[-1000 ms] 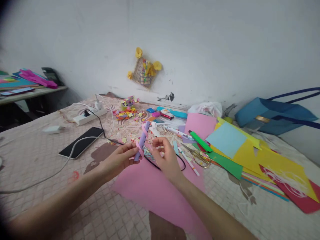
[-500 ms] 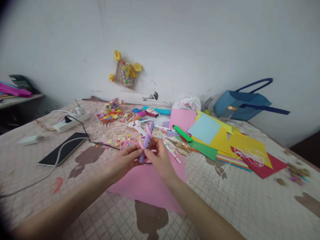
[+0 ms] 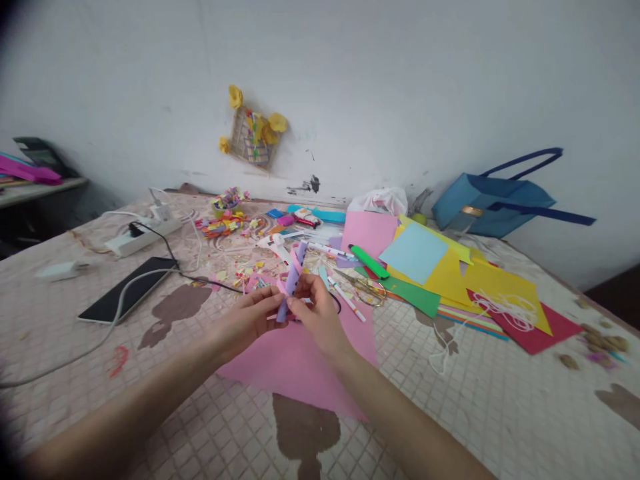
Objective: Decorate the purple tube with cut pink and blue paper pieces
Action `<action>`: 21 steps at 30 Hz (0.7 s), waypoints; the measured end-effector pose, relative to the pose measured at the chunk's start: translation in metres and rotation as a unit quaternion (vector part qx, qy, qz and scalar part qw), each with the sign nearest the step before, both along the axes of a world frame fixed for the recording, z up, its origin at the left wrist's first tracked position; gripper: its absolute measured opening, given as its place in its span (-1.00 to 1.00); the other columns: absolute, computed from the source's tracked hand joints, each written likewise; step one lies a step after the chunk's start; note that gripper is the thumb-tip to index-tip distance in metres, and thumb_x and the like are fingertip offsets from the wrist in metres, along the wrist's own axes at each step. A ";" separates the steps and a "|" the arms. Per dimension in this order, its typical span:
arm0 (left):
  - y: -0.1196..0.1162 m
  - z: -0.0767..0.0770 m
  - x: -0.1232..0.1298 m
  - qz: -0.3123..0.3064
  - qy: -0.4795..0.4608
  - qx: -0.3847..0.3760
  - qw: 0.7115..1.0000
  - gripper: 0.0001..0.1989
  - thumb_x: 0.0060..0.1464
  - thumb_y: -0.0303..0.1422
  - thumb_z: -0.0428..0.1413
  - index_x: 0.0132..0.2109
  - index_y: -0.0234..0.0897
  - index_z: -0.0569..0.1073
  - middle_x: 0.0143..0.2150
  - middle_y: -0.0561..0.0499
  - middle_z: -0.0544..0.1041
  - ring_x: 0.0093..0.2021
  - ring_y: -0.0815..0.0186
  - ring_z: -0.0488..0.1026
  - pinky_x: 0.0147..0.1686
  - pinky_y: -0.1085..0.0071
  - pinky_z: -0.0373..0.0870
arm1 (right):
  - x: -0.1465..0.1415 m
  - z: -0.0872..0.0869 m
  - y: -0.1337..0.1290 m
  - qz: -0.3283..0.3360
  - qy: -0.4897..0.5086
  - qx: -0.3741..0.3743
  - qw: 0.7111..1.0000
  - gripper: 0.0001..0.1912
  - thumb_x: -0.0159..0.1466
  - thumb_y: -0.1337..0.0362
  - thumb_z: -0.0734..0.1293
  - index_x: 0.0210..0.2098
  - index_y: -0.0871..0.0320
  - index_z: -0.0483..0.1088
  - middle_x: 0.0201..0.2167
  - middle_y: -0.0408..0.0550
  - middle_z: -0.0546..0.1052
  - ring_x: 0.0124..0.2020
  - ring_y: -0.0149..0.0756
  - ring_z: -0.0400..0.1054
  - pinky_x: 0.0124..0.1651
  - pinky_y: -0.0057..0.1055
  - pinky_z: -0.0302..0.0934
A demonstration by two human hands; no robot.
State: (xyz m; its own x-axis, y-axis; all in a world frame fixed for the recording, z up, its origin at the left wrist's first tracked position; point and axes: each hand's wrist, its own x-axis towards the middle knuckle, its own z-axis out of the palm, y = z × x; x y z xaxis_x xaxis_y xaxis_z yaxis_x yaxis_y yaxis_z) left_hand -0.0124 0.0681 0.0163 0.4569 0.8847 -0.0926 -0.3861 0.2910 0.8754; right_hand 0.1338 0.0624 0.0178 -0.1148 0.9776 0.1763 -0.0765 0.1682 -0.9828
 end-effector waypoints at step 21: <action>-0.001 -0.003 -0.004 -0.011 0.003 -0.010 1.000 -0.84 -0.02 -0.31 0.15 -0.32 -0.33 0.43 -0.42 0.05 0.39 -0.38 0.43 0.36 -0.26 0.42 0.29 | -0.005 -0.001 -0.002 0.016 0.021 -0.025 0.999 -0.81 0.10 0.30 0.27 -0.27 0.09 0.20 -0.33 -0.13 0.29 -0.31 -0.35 0.24 -0.35 -0.39 0.23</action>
